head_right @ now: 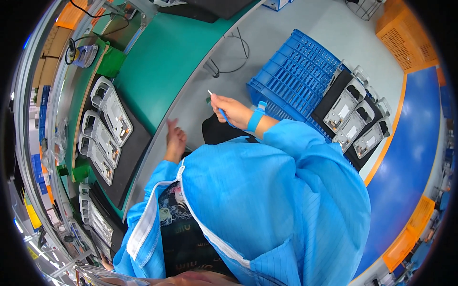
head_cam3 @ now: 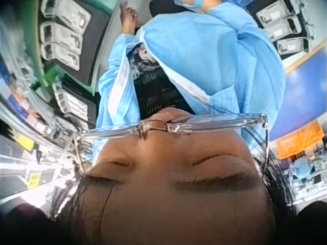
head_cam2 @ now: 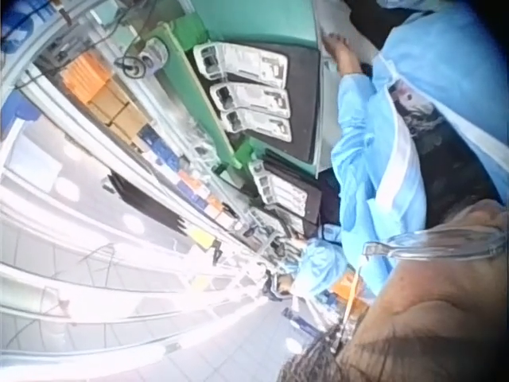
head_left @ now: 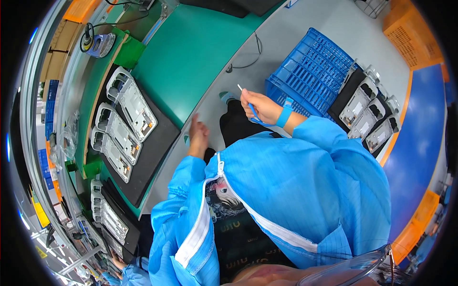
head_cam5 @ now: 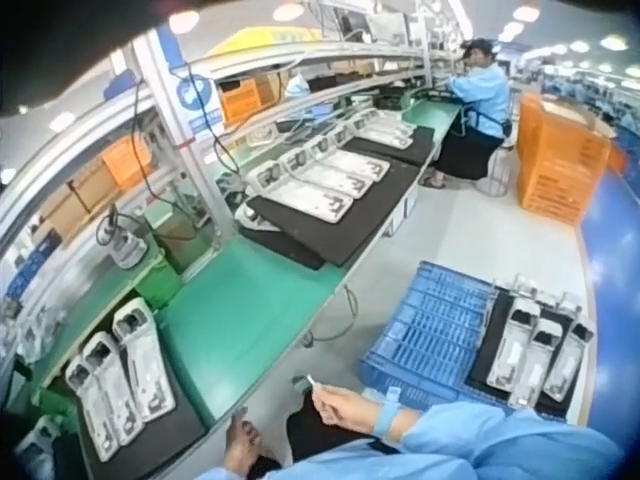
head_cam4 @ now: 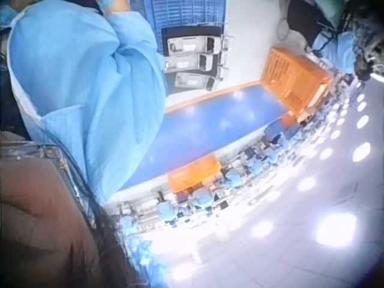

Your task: Soldering and assembling electronic components into handheld device housings on a factory production line.

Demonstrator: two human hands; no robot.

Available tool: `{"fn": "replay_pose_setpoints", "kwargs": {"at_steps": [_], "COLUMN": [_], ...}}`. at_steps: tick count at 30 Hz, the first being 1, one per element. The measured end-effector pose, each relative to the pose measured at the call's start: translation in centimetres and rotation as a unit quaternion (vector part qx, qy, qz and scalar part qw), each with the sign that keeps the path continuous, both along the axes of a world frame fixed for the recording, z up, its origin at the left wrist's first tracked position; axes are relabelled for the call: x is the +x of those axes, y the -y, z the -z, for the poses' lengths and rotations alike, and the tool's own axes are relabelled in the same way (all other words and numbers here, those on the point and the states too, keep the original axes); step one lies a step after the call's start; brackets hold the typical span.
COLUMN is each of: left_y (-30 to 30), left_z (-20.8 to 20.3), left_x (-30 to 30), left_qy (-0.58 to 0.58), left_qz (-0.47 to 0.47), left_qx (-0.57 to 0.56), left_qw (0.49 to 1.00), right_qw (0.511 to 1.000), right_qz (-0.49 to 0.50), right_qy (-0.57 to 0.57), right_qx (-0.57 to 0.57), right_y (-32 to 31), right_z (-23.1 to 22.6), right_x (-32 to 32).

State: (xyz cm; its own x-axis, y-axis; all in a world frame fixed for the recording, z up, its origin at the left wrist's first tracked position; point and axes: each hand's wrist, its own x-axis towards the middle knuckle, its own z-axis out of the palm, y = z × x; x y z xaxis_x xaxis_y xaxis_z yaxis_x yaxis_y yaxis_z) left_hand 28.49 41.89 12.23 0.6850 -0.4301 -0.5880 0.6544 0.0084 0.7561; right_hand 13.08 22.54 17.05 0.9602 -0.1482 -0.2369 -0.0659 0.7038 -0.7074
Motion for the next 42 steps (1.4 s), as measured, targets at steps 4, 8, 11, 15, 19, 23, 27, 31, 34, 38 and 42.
{"fn": "replay_pose_setpoints", "kwargs": {"at_steps": [4, 8, 11, 15, 19, 23, 27, 31, 34, 38, 42], "left_y": [-7.0, -6.2, -7.0, -8.6, -7.9, -9.0, -9.4, -9.1, -9.6, -9.8, -8.9], "left_z": [6.4, 5.7, 4.0, 2.7, -1.2, -2.1, -2.0, -1.9, -1.9, -1.4, -2.0], "left_x": [6.8, 6.4, 5.7, 3.6, 0.5, -1.0, -1.0, -0.7, -0.7, -1.3, -2.2], "left_qy": [0.279, 0.17, 0.088, 0.041, 0.009, 0.009, -0.005, 0.009, -0.004, -0.009, -0.002], "left_qz": [-0.038, -0.19, -0.311, -0.396, -0.237, -0.206, -0.195, -0.168, -0.166, -0.12, -0.161], "left_qx": [0.064, -0.004, -0.041, 0.013, 0.007, 0.011, -0.008, -0.006, -0.002, 0.024, 0.057], "left_qw": [0.957, 0.967, 0.946, 0.917, 0.972, 0.978, 0.981, 0.986, 0.986, 0.992, 0.985], "right_qw": [0.997, 0.996, 0.993, 0.99, 0.976, 0.975, 0.961, 0.962, 0.976, 0.987, 0.987], "right_qz": [-0.063, -0.06, -0.064, -0.108, -0.195, -0.196, -0.246, -0.215, -0.14, -0.034, -0.027], "right_qy": [-0.01, -0.073, -0.099, -0.094, -0.098, -0.066, -0.069, -0.077, -0.079, -0.072, -0.051], "right_qx": [0.035, 0.007, -0.027, 0.012, 0.005, -0.077, -0.108, -0.147, -0.148, -0.139, -0.149], "right_y": [-1.1, -1.2, -2.0, -4.3, -6.2, -7.7, -8.9, -8.4, -6.1, -3.7, -1.6], "right_z": [-1.0, -0.2, 0.2, 1.1, 2.4, 3.0, 3.2, 3.3, 3.3, 5.3, 5.3], "right_x": [0.1, -0.8, -0.7, 1.0, 2.6, 4.3, 6.3, 7.2, 7.3, 7.2, 7.2]}}
